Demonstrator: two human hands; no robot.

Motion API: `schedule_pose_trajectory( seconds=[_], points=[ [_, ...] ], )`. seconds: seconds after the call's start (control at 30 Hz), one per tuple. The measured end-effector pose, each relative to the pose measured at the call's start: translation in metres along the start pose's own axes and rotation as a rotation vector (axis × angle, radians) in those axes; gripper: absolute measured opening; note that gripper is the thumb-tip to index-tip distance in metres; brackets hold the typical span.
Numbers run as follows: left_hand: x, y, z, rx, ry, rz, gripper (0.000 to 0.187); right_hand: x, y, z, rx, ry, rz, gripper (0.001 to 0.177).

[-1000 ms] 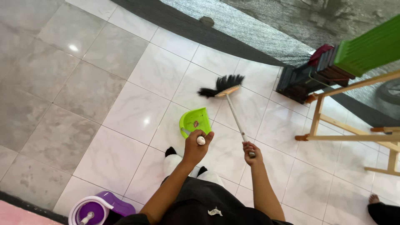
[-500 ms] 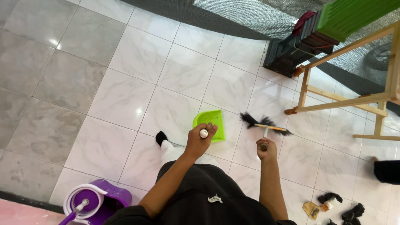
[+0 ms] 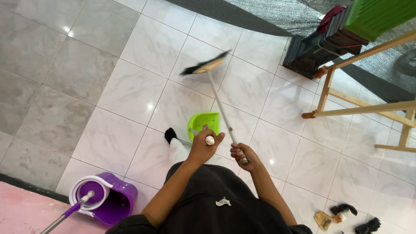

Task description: The person sweeps debris and trash from a tiled floor into a dustpan using a broom and then carries the dustpan to a trash bin.

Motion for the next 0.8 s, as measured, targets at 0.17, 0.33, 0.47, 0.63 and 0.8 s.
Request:
schedule_pose_trajectory(
  seconds=[0.17,0.33,0.47,0.63,0.8],
  points=[
    [-0.019,-0.015,-0.022,-0.125,-0.014,0.012,0.047,0.042,0.069,0.012,0.218,0.246,-0.027,0.026],
    [-0.036,-0.027,-0.038,-0.303,-0.042,0.036,0.041,0.014,0.135,0.049,0.238,0.085,0.115,0.019],
    [-0.042,-0.034,-0.043,-0.261,-0.090,0.071,0.038,0.000,0.148,0.040,0.188,-0.125,0.126,0.016],
    [-0.053,-0.033,-0.036,-0.125,-0.025,0.170,0.042,-0.008,0.121,-0.017,0.111,0.050,0.079,0.042],
    [-0.046,-0.036,-0.043,-0.290,-0.061,0.083,0.042,-0.036,0.062,-0.064,-0.164,0.381,0.148,0.040]
  ],
)
Point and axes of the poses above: each hand's wrist, its own y-axis towards the middle knuckle, its own x-axis out of the palm, z = x × y, the point moved 10 cm from there along y, towards the middle knuckle, and after that the axes turned 13 degrees about y, right-handed, at the moved point
